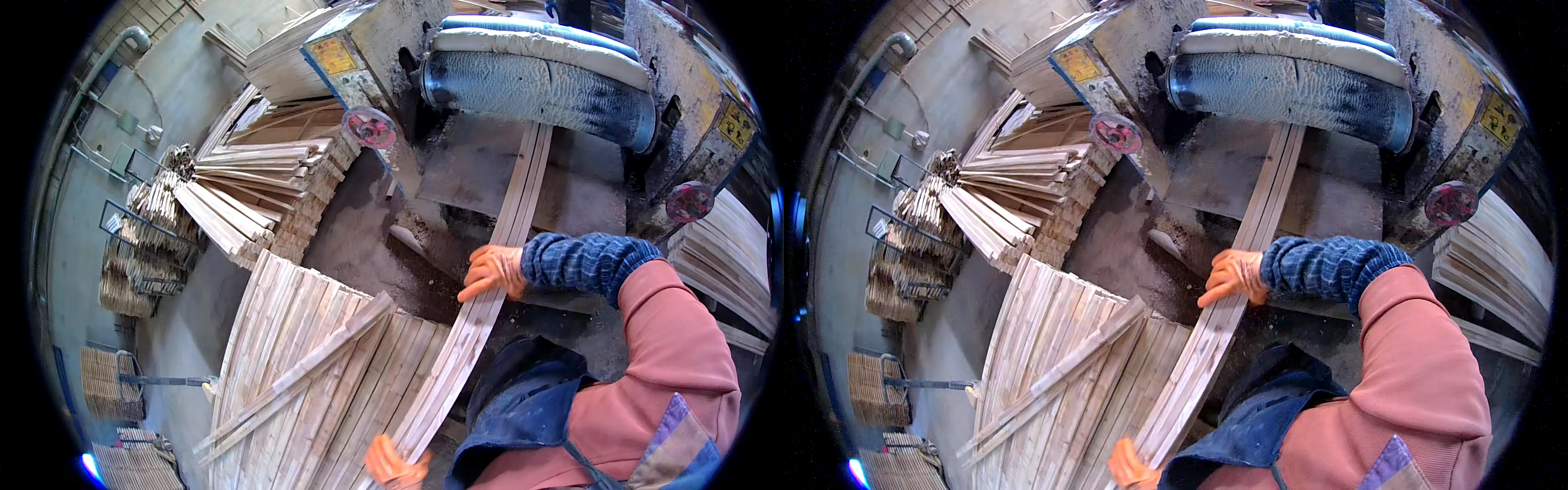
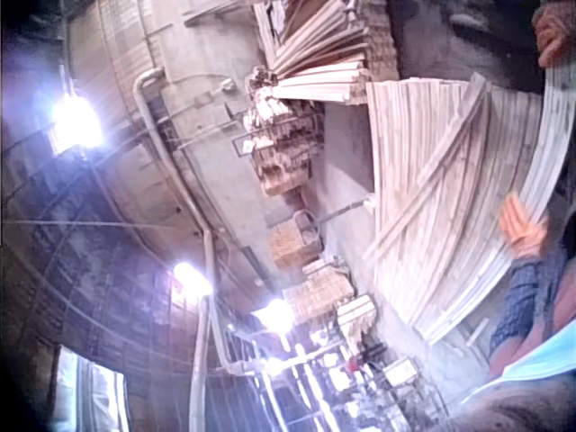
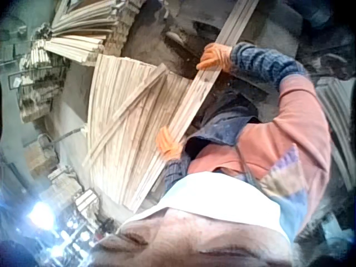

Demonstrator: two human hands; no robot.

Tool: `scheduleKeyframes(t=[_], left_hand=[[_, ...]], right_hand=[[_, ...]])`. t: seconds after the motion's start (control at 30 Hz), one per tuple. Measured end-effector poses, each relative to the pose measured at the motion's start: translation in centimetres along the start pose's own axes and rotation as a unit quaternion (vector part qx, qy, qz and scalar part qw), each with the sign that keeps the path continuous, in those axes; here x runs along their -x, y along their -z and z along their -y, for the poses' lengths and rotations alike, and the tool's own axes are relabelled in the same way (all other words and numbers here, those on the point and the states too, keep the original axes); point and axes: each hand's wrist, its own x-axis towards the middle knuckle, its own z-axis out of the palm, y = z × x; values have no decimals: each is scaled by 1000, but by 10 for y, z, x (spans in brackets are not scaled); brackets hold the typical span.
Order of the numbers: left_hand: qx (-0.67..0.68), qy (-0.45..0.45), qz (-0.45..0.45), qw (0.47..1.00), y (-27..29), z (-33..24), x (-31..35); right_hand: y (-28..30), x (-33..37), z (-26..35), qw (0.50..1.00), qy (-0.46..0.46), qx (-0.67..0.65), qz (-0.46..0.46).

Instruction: The person feeds long pieces of curved lumber into an industrial milling machine and stacks the processed boards on a large pallet.

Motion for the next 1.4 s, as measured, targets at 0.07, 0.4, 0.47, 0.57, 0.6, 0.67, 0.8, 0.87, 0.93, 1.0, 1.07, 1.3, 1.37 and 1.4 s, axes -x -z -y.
scheduleKeyframes(t=[0.07,0.4,0.47,0.57,0.6,0.67,0.8,0.87,0.93,1.0,1.07,1.3,1.37,1.4], left_hand=[[-75,8,71,995,11,46,42],[22,133,160,978,-33,69,0],[41,145,179,972,-36,48,-15],[69,160,184,967,-42,24,-26],[112,155,151,970,-43,15,-33],[145,147,164,965,-40,0,-53],[160,111,174,965,-44,-13,-55],[168,137,113,970,-41,-3,-32],[154,149,98,972,-34,21,-1],[86,126,99,983,-12,66,37],[15,162,89,983,9,110,82],[56,187,289,937,50,102,56],[80,182,297,934,43,84,36],[88,183,300,932,37,73,26]], right_hand=[[9,16,-22,999,-30,27,21],[20,17,4,953,-276,103,-74],[7,-5,35,976,-156,60,-136],[-6,-64,88,990,-19,16,-138],[-14,-81,97,991,13,15,-135],[-7,-107,121,995,37,3,-93],[6,-121,117,998,-13,-10,58],[7,-113,99,998,20,3,54],[15,-106,88,997,15,12,73],[15,-97,79,998,12,16,62],[10,-89,73,999,17,18,20],[32,-52,44,998,2,62,18],[44,-35,36,994,-64,72,41],[46,-30,33,990,-105,74,53]])
